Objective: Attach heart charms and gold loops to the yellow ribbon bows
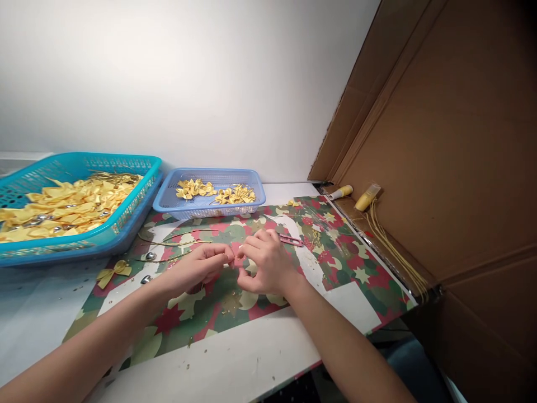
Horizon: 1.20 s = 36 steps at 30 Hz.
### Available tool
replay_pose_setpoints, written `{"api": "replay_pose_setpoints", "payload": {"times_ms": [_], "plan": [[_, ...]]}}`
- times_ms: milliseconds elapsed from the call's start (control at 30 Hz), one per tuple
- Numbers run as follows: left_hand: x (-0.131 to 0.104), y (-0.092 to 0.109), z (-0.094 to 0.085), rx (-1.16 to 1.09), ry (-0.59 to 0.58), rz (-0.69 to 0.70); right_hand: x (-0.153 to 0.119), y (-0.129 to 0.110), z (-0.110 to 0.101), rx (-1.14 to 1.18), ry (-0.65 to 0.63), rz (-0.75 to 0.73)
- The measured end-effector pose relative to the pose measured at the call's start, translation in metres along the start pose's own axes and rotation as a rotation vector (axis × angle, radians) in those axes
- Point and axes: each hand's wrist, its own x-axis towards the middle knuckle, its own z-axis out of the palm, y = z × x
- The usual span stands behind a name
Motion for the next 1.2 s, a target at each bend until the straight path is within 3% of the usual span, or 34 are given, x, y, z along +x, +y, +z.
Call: {"api": "replay_pose_setpoints", "payload": {"times_ms": [433,1200], "plan": [[0.002,-0.011,0.001,-0.196,-0.017,-0.002,0.001,-0.002,0.002,0.181,0.151,0.058],[0.005,-0.018,-0.005,-0.284,-0.015,0.009,0.000,0.001,-0.001,0.176,0.072,0.097]]}}
